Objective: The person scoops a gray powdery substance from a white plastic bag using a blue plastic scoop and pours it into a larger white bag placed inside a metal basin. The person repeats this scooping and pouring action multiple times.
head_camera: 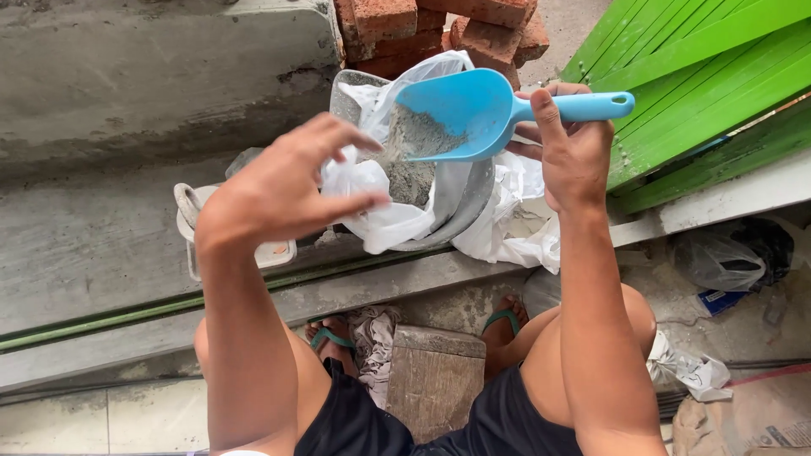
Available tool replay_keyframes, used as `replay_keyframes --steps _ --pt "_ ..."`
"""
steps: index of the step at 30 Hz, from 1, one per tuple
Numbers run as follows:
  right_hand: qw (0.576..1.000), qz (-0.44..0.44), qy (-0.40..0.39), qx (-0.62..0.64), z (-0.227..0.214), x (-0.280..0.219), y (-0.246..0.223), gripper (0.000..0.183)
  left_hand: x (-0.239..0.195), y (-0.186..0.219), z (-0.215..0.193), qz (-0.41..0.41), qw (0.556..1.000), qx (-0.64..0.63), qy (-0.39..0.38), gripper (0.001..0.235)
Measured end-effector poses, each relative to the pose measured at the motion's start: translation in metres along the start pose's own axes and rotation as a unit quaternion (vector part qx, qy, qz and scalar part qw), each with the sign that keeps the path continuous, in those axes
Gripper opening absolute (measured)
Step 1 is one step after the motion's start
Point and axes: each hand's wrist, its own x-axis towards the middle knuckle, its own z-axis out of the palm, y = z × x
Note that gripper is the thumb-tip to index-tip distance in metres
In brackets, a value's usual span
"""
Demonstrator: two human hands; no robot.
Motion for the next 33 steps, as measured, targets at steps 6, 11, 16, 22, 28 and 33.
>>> replay_keyframes --steps 6,11,16,22,28,33 --pt "0.992 -0.097 -0.021 -0.08 0.0 -0.005 -0.004 0.033 -0.007 0.005 0.005 -0.12 0.984 0.074 -0.111 0.026" --pt "0.979 -0.167 -0.065 -0.096 0.001 -0.007 -0.004 0.032 -0.008 0.023 -0.004 -0.154 0.982 0.096 -0.056 0.02" --pt "0.982 -0.15 -0.087 -0.08 0.01 -0.012 -0.009 0.031 0.086 0.003 0.002 0.172 0.927 0.221 0.25 0.033" --pt "0.969 -0.18 -0.155 -0.074 0.018 -0.017 -0.008 0.028 0.172 -0.006 0.007 -0.002 0.977 0.188 -0.1 0.072" --pt "0.965 -0.169 -0.162 -0.119 0.017 -0.022 -0.014 0.021 0.163 0.0 -0.001 -0.085 0.962 0.169 -0.197 0.047" --pt "0.952 -0.193 -0.185 -0.148 0.024 -0.03 -0.016 0.02 0.21 -0.068 0.035 -0.063 0.964 0.257 0.016 0.118"
